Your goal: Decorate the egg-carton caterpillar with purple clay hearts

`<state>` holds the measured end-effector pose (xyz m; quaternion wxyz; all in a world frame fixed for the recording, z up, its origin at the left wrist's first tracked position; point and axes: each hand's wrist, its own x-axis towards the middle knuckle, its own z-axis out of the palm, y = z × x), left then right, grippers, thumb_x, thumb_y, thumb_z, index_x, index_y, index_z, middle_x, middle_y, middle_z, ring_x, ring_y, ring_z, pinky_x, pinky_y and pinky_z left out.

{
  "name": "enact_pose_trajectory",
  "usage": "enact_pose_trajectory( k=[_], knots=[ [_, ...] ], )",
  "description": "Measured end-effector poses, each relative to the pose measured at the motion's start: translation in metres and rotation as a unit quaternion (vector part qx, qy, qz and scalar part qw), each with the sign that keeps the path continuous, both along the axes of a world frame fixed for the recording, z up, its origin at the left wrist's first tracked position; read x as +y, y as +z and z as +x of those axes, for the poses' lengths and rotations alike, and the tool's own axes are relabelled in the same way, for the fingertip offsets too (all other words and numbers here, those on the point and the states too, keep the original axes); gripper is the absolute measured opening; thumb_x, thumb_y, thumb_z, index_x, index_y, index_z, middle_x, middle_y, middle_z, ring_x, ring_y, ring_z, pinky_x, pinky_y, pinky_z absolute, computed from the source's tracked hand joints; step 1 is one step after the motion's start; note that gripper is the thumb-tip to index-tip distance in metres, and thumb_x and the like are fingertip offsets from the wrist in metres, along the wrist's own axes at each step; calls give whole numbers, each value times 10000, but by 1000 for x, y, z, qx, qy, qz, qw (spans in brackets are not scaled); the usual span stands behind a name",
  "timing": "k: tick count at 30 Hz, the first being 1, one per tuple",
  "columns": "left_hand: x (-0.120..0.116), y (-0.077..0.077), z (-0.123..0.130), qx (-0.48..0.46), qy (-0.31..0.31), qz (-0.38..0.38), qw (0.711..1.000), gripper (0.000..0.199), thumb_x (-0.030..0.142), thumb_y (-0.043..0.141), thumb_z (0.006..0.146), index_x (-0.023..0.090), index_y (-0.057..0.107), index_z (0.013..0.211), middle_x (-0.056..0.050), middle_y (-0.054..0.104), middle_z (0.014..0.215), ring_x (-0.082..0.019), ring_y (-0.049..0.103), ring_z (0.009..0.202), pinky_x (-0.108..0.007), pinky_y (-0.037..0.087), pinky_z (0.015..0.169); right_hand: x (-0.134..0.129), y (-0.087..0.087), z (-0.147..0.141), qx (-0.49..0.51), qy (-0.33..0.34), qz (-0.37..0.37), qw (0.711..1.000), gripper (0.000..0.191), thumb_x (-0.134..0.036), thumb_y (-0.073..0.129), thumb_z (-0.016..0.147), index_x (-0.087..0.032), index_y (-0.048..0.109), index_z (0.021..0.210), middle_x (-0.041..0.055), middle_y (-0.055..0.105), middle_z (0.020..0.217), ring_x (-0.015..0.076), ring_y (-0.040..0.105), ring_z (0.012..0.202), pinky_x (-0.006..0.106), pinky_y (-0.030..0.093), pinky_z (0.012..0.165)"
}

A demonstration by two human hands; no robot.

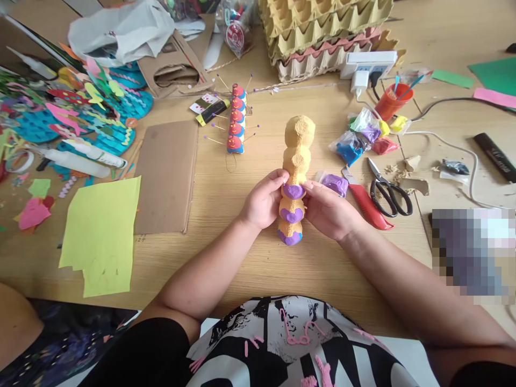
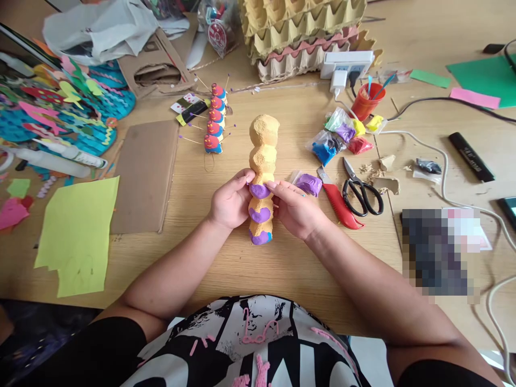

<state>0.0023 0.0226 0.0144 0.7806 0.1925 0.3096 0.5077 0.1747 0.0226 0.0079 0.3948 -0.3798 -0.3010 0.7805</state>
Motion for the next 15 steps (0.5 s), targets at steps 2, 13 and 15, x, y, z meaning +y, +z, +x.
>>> enact_pose_trajectory(
  k=[2, 13, 15],
  knots=[
    [0, 0, 0, 2, -5, 7, 1000, 201, 246, 698, 958, 221, 581, 796, 8, 674, 766, -175, 706, 727, -284, 573, 692, 0, -1, 0, 11, 3, -2, 1000, 414, -563, 968, 737, -248, 737, 876, 11, 732, 833, 188, 666, 753, 325, 579, 684],
    [0, 0, 0, -6, -1, -41, 999, 239, 241, 688, 978, 225, 559, 777, 5, 666, 742, -175, 675, 667, -280, 554, 647, 0, -4, 1, 13, 16, 8, 1000, 367, -524, 969, 730, -253, 746, 835, 6, 734, 799, 189, 644, 722, 342, 571, 694],
    [0, 0, 0, 1, 2, -41, 999, 244, 249, 699, 972, 226, 558, 774, 6, 663, 736, -179, 679, 669, -288, 560, 658, 0, -2, 1, 11, 15, 5, 1000, 385, -535, 978, 712, -250, 741, 820, 11, 729, 788, 190, 638, 714, 336, 570, 675]
  ],
)
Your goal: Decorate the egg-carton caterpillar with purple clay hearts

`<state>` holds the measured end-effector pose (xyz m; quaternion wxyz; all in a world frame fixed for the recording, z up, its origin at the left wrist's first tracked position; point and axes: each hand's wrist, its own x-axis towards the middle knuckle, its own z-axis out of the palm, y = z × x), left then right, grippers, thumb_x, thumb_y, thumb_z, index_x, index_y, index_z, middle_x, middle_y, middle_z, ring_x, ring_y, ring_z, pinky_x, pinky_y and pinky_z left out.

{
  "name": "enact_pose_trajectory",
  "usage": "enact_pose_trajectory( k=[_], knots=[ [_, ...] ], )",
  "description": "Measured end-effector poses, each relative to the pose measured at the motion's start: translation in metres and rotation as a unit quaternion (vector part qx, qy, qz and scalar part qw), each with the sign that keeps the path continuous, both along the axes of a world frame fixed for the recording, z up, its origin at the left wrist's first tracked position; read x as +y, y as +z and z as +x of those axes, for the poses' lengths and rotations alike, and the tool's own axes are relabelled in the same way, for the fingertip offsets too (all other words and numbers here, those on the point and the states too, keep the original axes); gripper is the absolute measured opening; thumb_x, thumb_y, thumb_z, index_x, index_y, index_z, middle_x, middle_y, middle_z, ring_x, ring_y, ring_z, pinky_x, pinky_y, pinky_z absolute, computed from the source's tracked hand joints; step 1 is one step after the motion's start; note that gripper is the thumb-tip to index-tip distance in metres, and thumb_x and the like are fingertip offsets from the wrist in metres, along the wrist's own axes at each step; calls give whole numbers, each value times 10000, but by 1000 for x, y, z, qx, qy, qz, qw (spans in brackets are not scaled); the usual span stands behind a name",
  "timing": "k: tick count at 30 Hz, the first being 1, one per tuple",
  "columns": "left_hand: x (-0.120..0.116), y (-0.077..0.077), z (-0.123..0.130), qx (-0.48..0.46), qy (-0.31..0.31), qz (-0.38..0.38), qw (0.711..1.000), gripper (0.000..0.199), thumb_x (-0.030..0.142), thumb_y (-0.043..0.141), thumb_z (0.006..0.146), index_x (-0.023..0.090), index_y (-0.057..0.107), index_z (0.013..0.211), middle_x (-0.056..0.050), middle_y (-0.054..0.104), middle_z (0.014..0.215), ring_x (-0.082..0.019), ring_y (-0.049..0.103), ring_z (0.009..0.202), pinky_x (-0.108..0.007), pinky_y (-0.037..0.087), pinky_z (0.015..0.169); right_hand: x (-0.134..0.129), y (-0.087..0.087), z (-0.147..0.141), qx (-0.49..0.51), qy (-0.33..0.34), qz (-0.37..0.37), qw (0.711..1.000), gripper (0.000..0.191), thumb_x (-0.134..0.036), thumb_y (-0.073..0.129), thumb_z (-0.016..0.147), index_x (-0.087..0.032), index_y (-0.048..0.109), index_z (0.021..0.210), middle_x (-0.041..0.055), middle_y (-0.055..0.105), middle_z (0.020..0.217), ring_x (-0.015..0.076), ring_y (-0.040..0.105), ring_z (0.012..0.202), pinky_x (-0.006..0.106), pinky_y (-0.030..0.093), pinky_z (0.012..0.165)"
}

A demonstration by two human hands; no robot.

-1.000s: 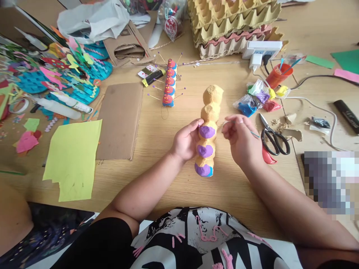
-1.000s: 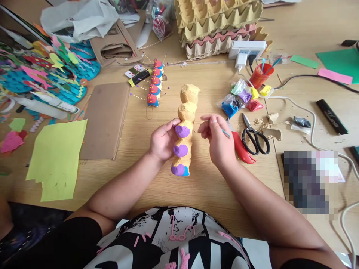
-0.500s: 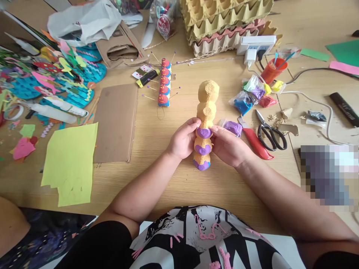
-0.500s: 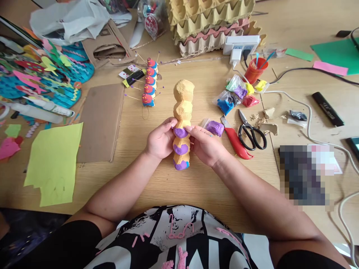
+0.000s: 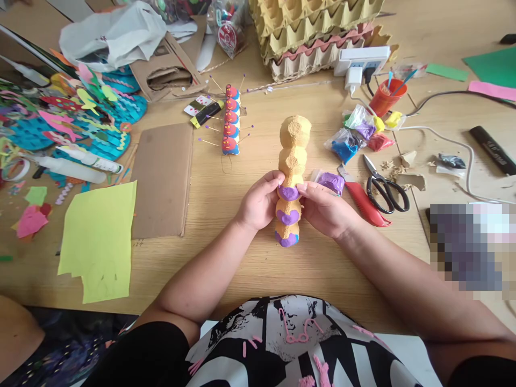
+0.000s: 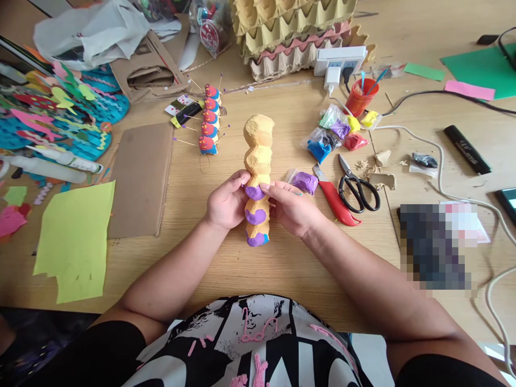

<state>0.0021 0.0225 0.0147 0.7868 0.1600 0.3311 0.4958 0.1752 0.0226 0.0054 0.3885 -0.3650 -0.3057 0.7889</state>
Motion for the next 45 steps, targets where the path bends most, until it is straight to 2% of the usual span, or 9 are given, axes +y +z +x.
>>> enact_pose_trajectory(
  k=[7, 11, 17, 24, 27, 32, 37, 41, 45],
  knots=[
    [0, -1, -1, -10, 10, 32, 999, 210, 246, 706, 949, 230, 578, 783, 9, 662, 741, -181, 690, 693, -279, 548, 651, 2, 2, 1, 35, -11, -24, 999, 369, -485, 988, 693, -239, 755, 838, -3, 709, 780, 174, 616, 704, 305, 535, 645],
    [0, -1, -2, -3, 25, 15, 1000, 237, 247, 712, 944, 231, 551, 771, 15, 628, 716, -174, 679, 671, -271, 548, 642, 2, -2, 2, 39, 9, -2, 999, 382, -493, 1009, 698, -240, 782, 871, 6, 761, 825, 170, 638, 711, 304, 534, 662],
    [0, -1, -2, -48, 14, -3, 999, 228, 265, 712, 944, 241, 551, 785, 18, 631, 706, -179, 685, 656, -289, 576, 642, 2, -5, 4, 29, 27, 21, 999, 380, -530, 983, 737, -249, 776, 888, 22, 792, 818, 203, 688, 707, 353, 589, 689],
    [-1, -3, -2, -9, 4, 14, 1000, 231, 256, 715, 956, 233, 566, 781, 22, 647, 716, -176, 681, 647, -289, 546, 642, 3, -8, 7, 11, 44, 61, 997, 393, -574, 935, 791, -246, 738, 879, 25, 782, 796, 211, 706, 685, 374, 600, 687],
    [-1, -4, -3, -18, -1, 25, 1000, 215, 245, 714, 952, 235, 575, 788, 19, 649, 721, -181, 684, 659, -293, 549, 649, 3, -7, 7, 9, 38, 54, 998, 385, -566, 935, 786, -246, 736, 865, 30, 780, 800, 212, 706, 693, 366, 599, 674],
    [-1, -2, -2, -10, 5, 0, 1000, 251, 266, 724, 956, 236, 554, 774, 16, 650, 716, -183, 680, 662, -297, 552, 659, 3, -2, 5, 17, 32, 37, 999, 386, -564, 952, 767, -246, 747, 838, 20, 760, 783, 200, 686, 689, 352, 584, 665],
    [-1, -2, -1, -4, -18, 42, 999, 244, 264, 725, 943, 231, 553, 773, 4, 666, 726, -180, 671, 662, -281, 538, 629, 2, -2, 4, 42, 27, 15, 999, 383, -523, 994, 730, -231, 756, 796, 1, 724, 738, 171, 630, 662, 316, 536, 654],
    [0, -3, -1, 5, -17, 49, 999, 291, 301, 769, 917, 227, 533, 762, 8, 657, 720, -174, 648, 638, -287, 543, 634, 2, -1, 4, 52, 20, -18, 998, 381, -510, 1007, 699, -231, 767, 796, 20, 744, 779, 184, 645, 720, 311, 553, 686],
    [1, -5, 0, 13, -15, 52, 998, 301, 310, 777, 914, 224, 531, 763, 7, 647, 721, -173, 639, 642, -296, 540, 651, 2, 0, 4, 45, 21, -13, 999, 388, -511, 1021, 684, -238, 764, 785, 21, 744, 772, 183, 634, 713, 309, 540, 682]
  ],
)
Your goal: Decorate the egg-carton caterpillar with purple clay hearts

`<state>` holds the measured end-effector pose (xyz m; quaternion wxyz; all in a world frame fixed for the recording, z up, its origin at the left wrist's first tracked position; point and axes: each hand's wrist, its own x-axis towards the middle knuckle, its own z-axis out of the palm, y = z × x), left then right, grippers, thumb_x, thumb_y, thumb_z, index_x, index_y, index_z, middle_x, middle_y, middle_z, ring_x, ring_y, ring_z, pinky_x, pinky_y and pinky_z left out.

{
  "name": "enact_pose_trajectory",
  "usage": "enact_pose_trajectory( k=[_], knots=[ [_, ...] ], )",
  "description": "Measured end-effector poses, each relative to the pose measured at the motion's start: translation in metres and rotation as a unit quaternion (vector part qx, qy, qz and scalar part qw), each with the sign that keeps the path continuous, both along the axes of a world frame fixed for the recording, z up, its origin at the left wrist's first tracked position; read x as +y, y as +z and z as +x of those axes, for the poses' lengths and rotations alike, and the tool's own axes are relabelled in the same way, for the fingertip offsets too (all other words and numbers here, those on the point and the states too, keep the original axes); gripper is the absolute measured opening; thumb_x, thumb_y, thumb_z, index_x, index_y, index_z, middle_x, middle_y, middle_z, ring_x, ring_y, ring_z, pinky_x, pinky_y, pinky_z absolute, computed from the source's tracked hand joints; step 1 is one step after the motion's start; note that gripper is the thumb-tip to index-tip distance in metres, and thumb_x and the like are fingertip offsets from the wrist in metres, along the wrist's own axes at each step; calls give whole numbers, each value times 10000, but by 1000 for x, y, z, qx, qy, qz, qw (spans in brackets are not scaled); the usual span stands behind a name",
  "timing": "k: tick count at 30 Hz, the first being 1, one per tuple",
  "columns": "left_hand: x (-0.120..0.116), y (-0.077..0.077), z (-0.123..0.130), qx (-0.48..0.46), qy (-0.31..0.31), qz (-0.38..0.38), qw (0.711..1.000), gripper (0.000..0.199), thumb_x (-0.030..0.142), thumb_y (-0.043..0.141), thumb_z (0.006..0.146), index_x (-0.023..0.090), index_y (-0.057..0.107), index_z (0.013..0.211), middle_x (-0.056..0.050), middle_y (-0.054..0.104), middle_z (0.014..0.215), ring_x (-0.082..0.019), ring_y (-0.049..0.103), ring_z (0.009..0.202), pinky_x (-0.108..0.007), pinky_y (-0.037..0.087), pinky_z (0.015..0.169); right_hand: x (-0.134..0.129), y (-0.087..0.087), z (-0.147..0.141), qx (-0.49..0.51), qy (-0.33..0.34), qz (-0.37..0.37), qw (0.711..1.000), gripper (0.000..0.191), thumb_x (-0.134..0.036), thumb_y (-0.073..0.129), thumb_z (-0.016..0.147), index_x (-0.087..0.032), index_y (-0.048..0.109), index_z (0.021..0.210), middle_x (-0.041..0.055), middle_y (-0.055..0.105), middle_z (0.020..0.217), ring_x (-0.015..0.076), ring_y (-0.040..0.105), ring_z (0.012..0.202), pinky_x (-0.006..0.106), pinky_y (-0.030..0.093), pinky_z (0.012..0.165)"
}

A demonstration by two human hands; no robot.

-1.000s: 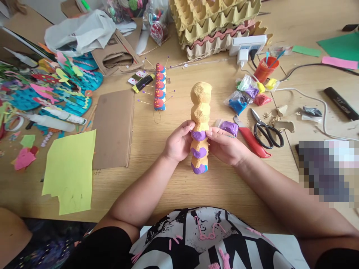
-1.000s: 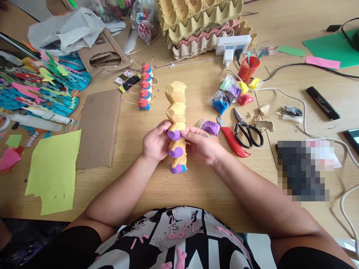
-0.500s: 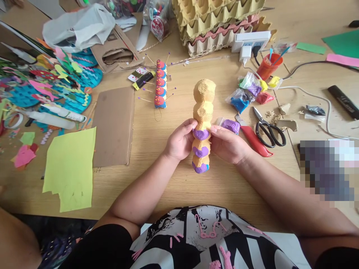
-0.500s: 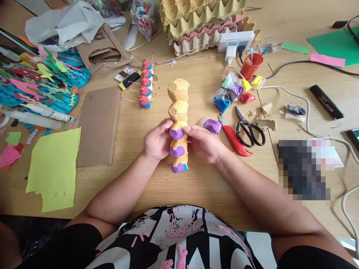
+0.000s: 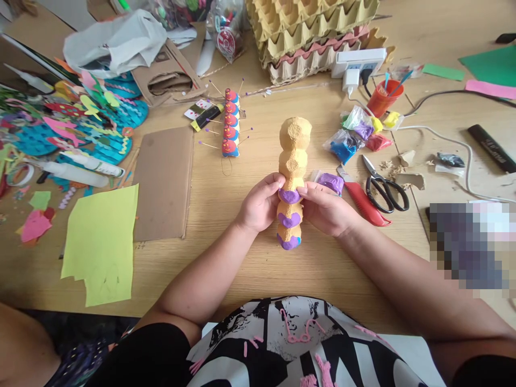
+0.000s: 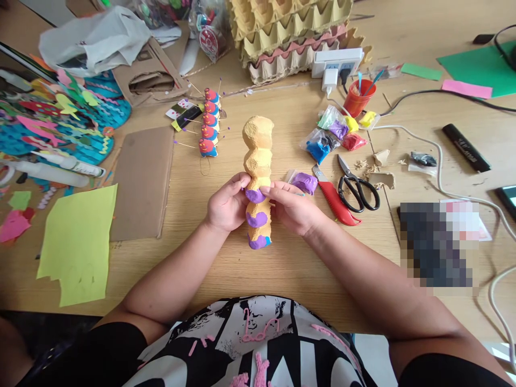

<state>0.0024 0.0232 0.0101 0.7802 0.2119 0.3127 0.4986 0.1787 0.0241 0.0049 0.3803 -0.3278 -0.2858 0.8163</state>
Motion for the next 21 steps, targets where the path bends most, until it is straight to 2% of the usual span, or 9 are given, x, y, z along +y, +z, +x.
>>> enact_pose_trajectory(
  k=[7, 14, 21],
  knots=[
    [-1, 0, 0, -2, -2, 16, 1000, 256, 286, 744, 924, 223, 552, 767, 0, 646, 726, -173, 633, 654, -289, 534, 644, 0, 0, -1, 5, -6, -6, 1000, 385, -555, 992, 705, -255, 773, 807, 33, 773, 825, 217, 660, 769, 343, 560, 717],
    [-1, 0, -1, 4, -6, 9, 1000, 268, 290, 746, 936, 225, 550, 766, 0, 628, 714, -169, 623, 636, -277, 527, 627, 0, 1, -2, -7, -4, -5, 1000, 452, -537, 1059, 593, -224, 754, 709, 14, 727, 724, 163, 621, 686, 288, 516, 674],
    [-1, 0, -1, 5, -2, 29, 1000, 251, 290, 740, 935, 219, 578, 757, -8, 641, 717, -171, 624, 652, -281, 514, 642, 0, -2, -1, -1, -6, -2, 1000, 401, -544, 1015, 677, -253, 762, 786, 11, 740, 761, 192, 629, 699, 330, 532, 674]
  ],
)
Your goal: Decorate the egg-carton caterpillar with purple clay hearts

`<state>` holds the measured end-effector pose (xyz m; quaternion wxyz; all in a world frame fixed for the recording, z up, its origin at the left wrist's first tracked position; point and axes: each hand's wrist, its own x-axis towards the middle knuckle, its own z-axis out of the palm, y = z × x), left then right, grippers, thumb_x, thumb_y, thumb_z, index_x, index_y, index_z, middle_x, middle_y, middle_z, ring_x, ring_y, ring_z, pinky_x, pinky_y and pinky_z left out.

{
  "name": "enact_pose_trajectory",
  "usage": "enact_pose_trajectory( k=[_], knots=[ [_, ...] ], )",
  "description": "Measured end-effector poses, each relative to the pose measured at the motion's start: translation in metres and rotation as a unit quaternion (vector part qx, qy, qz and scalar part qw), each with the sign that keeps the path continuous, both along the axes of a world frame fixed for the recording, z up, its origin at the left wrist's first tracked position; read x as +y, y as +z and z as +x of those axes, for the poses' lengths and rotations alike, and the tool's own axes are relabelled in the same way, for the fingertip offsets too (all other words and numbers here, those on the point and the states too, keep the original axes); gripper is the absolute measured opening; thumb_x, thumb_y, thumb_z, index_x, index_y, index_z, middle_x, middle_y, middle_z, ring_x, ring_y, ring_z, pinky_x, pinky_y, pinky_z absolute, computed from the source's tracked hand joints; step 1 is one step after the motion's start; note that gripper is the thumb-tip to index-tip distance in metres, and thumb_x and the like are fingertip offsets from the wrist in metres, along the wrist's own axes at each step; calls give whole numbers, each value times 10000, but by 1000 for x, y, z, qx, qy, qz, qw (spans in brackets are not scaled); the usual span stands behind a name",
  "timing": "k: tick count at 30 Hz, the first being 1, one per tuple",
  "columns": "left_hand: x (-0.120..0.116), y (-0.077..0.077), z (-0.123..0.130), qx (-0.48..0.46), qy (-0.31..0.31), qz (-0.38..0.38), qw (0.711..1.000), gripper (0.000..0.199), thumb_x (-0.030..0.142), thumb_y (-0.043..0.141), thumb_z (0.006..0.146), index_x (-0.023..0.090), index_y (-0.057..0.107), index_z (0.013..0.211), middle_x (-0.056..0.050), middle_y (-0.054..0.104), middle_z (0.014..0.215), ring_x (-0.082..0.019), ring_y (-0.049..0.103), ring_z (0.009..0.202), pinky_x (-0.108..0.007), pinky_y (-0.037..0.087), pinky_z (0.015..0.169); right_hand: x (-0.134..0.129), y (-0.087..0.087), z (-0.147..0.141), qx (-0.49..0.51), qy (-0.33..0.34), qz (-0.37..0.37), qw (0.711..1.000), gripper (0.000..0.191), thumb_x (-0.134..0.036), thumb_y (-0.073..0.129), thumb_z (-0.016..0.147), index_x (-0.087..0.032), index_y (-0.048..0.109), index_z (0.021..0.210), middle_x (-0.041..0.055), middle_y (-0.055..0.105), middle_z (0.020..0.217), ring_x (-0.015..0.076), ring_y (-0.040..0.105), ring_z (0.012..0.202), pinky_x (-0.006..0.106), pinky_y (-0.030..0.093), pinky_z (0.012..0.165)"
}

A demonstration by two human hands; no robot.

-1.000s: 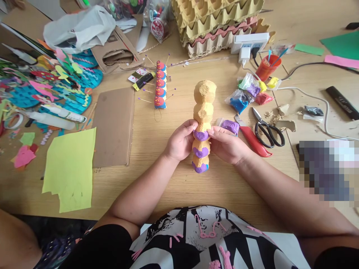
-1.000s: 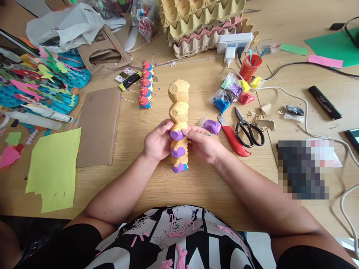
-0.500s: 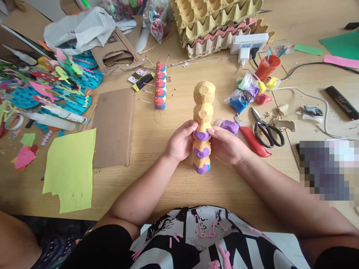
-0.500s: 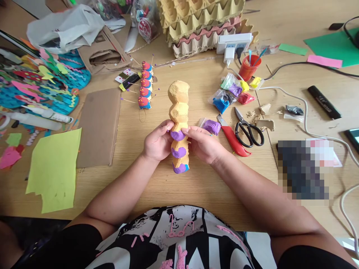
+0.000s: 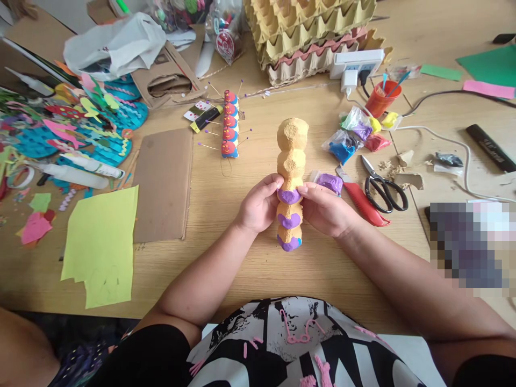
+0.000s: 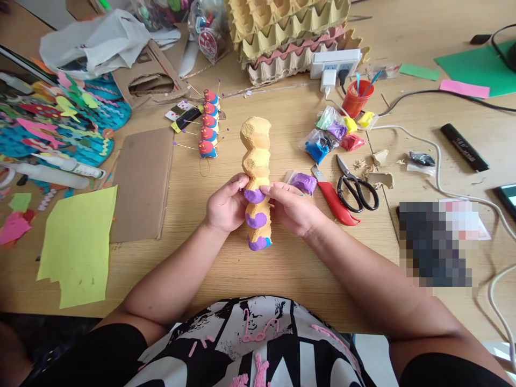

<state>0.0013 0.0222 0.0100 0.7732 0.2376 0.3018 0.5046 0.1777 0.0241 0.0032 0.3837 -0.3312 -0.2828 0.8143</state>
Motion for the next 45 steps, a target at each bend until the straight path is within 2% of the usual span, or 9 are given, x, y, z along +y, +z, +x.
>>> enact_pose_trajectory(
  k=[5, 12, 17, 22, 27, 30, 34, 45],
  knots=[
    [0, -1, 0, 0, 3, -16, 1000, 278, 301, 756, 934, 224, 557, 756, 5, 620, 706, -175, 625, 651, -288, 507, 642, -1, 1, 0, -3, 1, 9, 1000, 415, -559, 1009, 683, -241, 765, 789, 5, 728, 749, 177, 636, 704, 321, 531, 695],
    [-1, -2, -1, 2, -10, 6, 1000, 256, 319, 792, 886, 225, 579, 778, -2, 646, 732, -173, 616, 658, -289, 510, 643, -1, -1, 0, -12, 3, 17, 1000, 408, -569, 973, 734, -244, 730, 773, 22, 730, 736, 208, 656, 708, 352, 546, 694],
    [-1, 1, 0, 0, 6, -37, 999, 305, 311, 772, 921, 226, 524, 764, 12, 618, 720, -170, 617, 650, -287, 506, 640, -1, -2, -1, -4, -3, 14, 1000, 393, -568, 952, 766, -244, 733, 802, 15, 732, 757, 201, 667, 729, 356, 563, 722],
    [-1, 0, 0, -20, 1, -23, 1000, 265, 295, 776, 906, 231, 551, 783, 11, 635, 731, -184, 647, 675, -307, 537, 666, -1, -2, -1, -6, -12, 12, 1000, 392, -543, 993, 708, -238, 750, 755, 16, 731, 734, 184, 628, 675, 344, 551, 678],
    [-1, 0, 1, -17, 17, -56, 998, 285, 286, 762, 920, 236, 526, 768, 18, 620, 703, -178, 635, 637, -294, 517, 628, -1, 0, -3, -7, -14, 10, 1000, 381, -541, 993, 709, -240, 764, 758, 24, 736, 732, 193, 625, 680, 343, 549, 672],
    [-2, 1, 1, -20, 20, -60, 998, 278, 297, 758, 918, 240, 526, 775, 16, 643, 716, -187, 663, 652, -306, 539, 640, -1, 0, -2, -4, -16, 2, 1000, 382, -544, 982, 713, -246, 751, 778, 29, 752, 769, 210, 645, 733, 345, 562, 696],
    [-2, -1, -1, -72, 15, -67, 995, 217, 298, 747, 908, 250, 550, 833, 22, 668, 745, -199, 706, 685, -318, 570, 661, 1, -2, 0, 5, -14, 2, 1000, 344, -527, 941, 768, -253, 757, 863, 18, 765, 850, 217, 688, 836, 357, 576, 771],
    [-1, 1, 0, -56, 51, -79, 994, 201, 296, 731, 925, 237, 569, 821, 18, 668, 761, -176, 672, 693, -292, 545, 688, 0, -5, -1, 5, -21, 18, 1000, 366, -508, 1004, 734, -240, 786, 856, -8, 741, 793, 163, 651, 741, 315, 559, 723]
  ],
)
